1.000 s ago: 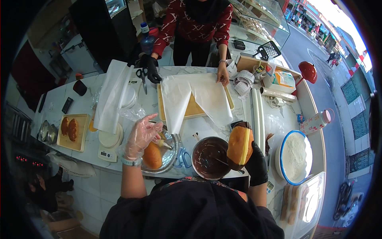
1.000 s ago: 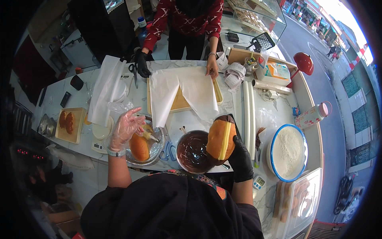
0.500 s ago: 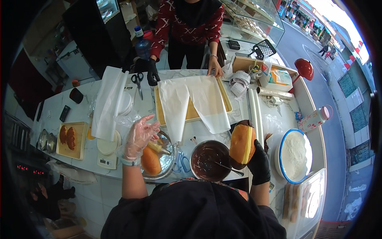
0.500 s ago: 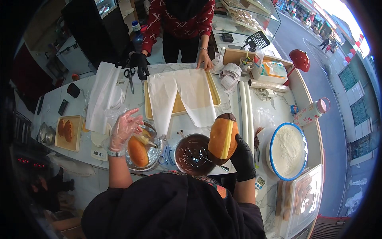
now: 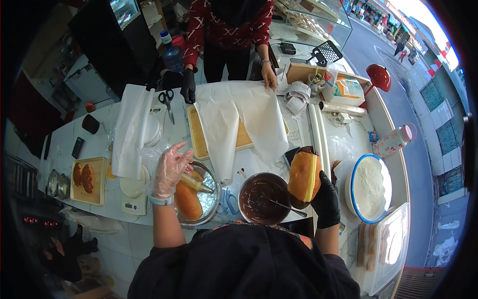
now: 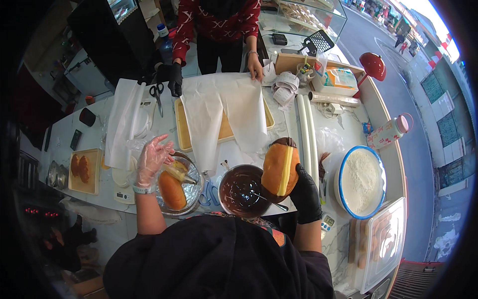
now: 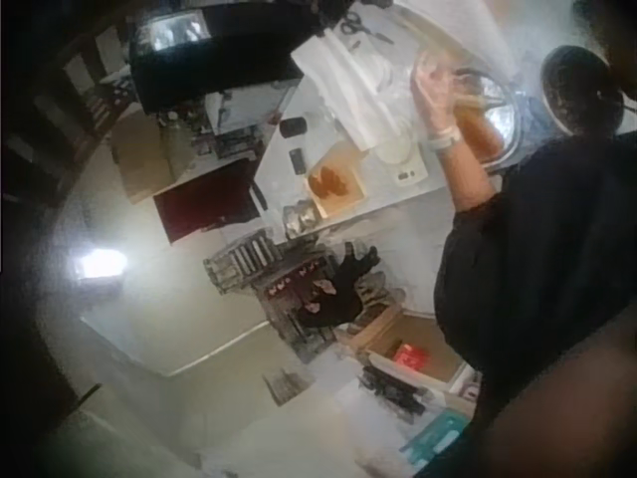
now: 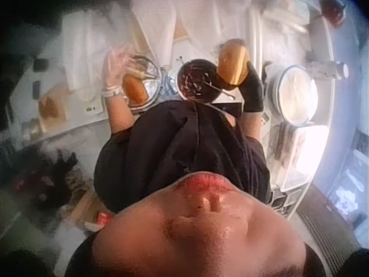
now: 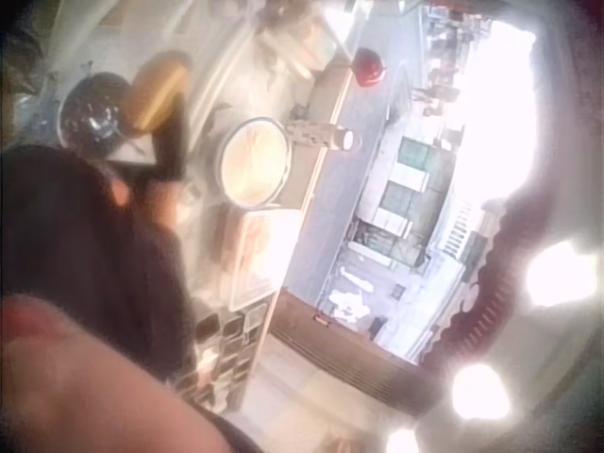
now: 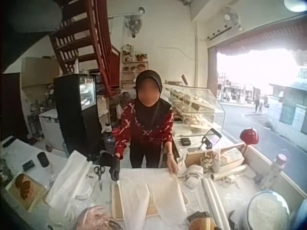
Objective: The person prepares bread rolls by cutting a slit into the top of a roll and then filling the slit with a cream substance from a piping bag.
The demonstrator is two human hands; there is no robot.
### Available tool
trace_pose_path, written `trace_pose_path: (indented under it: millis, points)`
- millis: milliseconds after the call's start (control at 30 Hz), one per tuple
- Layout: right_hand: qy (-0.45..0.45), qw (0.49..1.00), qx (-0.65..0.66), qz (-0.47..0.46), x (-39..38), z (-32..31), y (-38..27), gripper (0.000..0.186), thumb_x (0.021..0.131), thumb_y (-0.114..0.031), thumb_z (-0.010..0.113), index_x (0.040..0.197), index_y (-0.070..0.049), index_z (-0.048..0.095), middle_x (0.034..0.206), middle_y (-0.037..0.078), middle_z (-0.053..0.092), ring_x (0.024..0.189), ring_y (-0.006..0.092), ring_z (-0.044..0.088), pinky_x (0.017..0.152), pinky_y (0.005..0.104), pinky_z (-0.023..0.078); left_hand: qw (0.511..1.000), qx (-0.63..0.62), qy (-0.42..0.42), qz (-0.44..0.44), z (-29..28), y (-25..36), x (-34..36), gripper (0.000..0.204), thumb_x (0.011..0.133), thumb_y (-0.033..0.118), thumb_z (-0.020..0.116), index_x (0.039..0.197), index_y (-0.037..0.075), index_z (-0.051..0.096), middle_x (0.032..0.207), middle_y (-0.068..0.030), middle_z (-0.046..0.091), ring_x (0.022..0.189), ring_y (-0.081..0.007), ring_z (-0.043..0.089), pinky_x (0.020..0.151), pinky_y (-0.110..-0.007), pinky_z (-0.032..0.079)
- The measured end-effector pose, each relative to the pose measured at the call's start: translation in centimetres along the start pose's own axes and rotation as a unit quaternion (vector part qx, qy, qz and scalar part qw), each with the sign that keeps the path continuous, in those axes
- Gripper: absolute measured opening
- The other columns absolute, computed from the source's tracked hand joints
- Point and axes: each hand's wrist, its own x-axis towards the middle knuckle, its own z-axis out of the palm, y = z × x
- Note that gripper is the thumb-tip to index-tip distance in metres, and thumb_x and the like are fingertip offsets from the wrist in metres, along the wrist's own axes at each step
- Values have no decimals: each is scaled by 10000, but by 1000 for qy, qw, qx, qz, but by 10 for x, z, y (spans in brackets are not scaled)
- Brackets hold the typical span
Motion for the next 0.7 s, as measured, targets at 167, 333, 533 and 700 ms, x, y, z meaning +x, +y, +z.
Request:
trace_pose_path:
  millis: [167,333,533,700]
  points:
    - [-3,1000,6,-6,-2,-4,-1,463,925,-238,415,1312,-1,318,1289,167,431,1180,295,436,1012,428,327,1000,-13,-4,-7,0,-1,2,552,828,271,629,1212,-71,427,751,-121,623,558,-102,575,505,-216,473]
    - [-15,1000,4,-18,-4,-4,-1,460,920,-237,431,1305,-6,330,1278,165,443,1169,294,448,1003,425,339,1000,6,-8,-9,1,2,4,559,827,283,630,1210,-72,429,751,-118,623,561,-102,580,503,-214,474]
    - [6,999,7,-30,-8,1,1,454,917,-220,434,1306,-13,326,1265,168,453,1147,293,470,984,421,367,1000,-11,-11,-8,0,-3,7,580,819,302,636,1210,-73,429,737,-112,619,560,-109,581,505,-216,476]
    - [13,998,-23,-52,-10,3,2,463,914,-209,433,1318,-25,304,1256,169,459,1148,298,470,974,422,382,999,-37,-36,-8,2,-11,16,604,815,305,643,1210,-90,412,810,-128,618,631,-123,595,531,-219,490]
